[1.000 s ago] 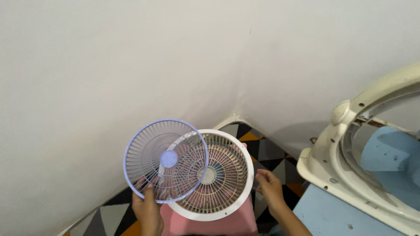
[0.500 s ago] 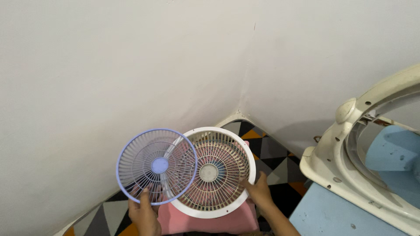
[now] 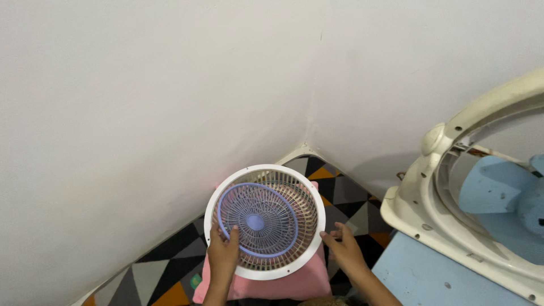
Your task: The person assembles two small table fans by attaching front and rear grilles to the fan bodies. They handle the grilles and fan units, aligning and snapping them into place on a light blue table.
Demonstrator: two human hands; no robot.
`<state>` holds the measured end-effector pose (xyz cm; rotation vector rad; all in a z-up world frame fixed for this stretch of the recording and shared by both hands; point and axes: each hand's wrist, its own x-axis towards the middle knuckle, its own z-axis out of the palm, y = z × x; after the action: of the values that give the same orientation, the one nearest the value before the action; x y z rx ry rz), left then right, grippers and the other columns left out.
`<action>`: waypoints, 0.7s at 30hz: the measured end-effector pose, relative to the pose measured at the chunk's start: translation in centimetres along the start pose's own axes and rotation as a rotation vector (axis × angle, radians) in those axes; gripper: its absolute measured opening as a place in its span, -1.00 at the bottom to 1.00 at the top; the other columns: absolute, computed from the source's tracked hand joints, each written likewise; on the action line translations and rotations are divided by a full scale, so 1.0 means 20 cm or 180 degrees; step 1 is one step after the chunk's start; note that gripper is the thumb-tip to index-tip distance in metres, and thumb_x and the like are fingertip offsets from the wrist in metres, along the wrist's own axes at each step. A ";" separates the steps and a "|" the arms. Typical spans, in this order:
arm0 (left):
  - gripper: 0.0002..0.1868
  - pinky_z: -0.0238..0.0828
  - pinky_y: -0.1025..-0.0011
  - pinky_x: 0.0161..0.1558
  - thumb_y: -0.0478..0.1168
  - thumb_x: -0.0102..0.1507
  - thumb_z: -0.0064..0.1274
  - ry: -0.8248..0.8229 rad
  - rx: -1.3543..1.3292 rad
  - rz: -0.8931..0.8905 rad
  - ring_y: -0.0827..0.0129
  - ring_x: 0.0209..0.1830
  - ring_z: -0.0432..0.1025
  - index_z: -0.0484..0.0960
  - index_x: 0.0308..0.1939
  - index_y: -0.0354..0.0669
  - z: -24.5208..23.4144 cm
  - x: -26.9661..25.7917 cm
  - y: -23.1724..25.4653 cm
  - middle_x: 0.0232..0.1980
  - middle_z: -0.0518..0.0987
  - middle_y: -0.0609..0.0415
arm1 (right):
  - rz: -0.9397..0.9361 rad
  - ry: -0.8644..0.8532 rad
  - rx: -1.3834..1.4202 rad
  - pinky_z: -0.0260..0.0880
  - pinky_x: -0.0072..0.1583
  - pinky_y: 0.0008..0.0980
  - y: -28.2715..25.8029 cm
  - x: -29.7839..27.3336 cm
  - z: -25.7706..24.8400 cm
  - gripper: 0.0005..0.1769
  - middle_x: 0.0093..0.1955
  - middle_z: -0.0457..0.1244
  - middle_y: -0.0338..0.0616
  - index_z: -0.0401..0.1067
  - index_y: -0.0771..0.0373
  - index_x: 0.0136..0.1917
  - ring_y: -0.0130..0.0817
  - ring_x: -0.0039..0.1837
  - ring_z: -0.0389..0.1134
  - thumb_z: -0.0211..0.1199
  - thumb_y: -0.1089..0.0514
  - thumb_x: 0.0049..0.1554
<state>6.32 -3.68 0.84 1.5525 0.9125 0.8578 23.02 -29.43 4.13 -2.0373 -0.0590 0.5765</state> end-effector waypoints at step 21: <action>-0.56 0.32 0.17 0.28 -0.22 0.20 0.15 -0.1306 0.0469 0.1639 0.00 0.26 0.47 0.58 0.16 -0.24 0.52 -0.66 0.28 0.21 0.58 -0.19 | -0.1496 0.0712 0.0221 0.51 -0.08 -0.45 0.19 -0.59 -0.95 -0.50 0.33 0.29 -0.17 0.37 0.22 0.32 -0.41 0.14 0.43 0.23 0.28 0.08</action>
<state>10.27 -20.58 4.05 2.0415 0.2829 0.7873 19.79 -49.93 13.15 -1.9182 -0.3678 0.0554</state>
